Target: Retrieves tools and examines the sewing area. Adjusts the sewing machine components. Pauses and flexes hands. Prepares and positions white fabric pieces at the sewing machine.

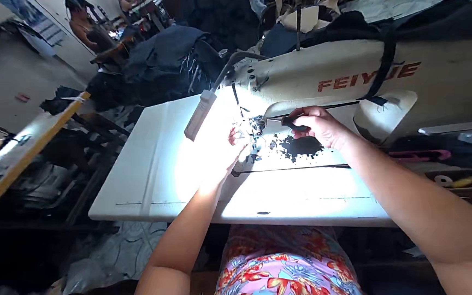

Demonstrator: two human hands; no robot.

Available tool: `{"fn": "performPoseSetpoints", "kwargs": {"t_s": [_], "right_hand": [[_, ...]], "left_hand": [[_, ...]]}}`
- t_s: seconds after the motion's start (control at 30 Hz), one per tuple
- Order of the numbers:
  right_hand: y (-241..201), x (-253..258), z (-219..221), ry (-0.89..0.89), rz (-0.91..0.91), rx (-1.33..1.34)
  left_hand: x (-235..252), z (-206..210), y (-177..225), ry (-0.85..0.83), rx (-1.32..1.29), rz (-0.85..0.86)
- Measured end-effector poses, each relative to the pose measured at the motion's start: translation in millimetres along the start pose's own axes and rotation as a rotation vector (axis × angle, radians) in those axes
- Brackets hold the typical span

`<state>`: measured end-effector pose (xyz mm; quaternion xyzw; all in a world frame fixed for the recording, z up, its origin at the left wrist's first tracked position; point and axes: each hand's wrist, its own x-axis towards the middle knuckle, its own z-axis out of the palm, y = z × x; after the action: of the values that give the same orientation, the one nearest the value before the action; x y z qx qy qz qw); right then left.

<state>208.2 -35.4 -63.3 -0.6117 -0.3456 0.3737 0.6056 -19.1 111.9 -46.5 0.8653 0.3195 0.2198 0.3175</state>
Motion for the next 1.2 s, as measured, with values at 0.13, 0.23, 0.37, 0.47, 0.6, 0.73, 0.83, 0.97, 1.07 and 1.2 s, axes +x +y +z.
{"fn": "performPoseSetpoints", "kwargs": {"t_s": [0.13, 0.23, 0.37, 0.47, 0.6, 0.73, 0.83, 0.97, 1.07, 1.2], "right_hand": [[20.3, 0.7, -7.3, -0.073, -0.071, -0.116], [23.6, -5.7, 1.0, -0.108, -0.132, -0.258], [28.7, -3.2, 16.1, -0.026, -0.308, -0.447], [30.6, 1.7, 24.6, 0.025, -0.321, -0.439], [30.6, 8.7, 25.0, -0.040, -0.188, -0.266], [30.4, 16.0, 25.3, -0.102, -0.185, -0.174], [35.5, 20.5, 28.9, -0.075, -0.247, -0.168], [40.2, 19.6, 27.5, -0.065, -0.293, -0.199], [40.9, 19.3, 27.6, -0.071, -0.313, -0.201], [42.8, 20.2, 27.6, -0.075, -0.335, -0.212]], "left_hand": [[4.8, 13.8, -1.7, 0.024, -0.191, -0.069], [7.6, 21.3, -20.5, 0.063, -0.355, 0.022], [9.3, 24.7, -31.6, 0.087, -0.380, 0.080], [8.2, 27.8, -28.8, 0.117, -0.400, 0.035], [9.8, 26.3, -32.3, 0.101, -0.380, 0.063], [10.0, 30.3, -34.8, 0.117, -0.419, 0.080], [10.2, 31.2, -37.2, 0.121, -0.432, 0.085], [9.5, 32.7, -35.9, 0.116, -0.471, 0.096], [9.7, 31.7, -35.2, 0.121, -0.439, 0.102], [9.3, 31.3, -32.8, 0.120, -0.427, 0.090]]}}
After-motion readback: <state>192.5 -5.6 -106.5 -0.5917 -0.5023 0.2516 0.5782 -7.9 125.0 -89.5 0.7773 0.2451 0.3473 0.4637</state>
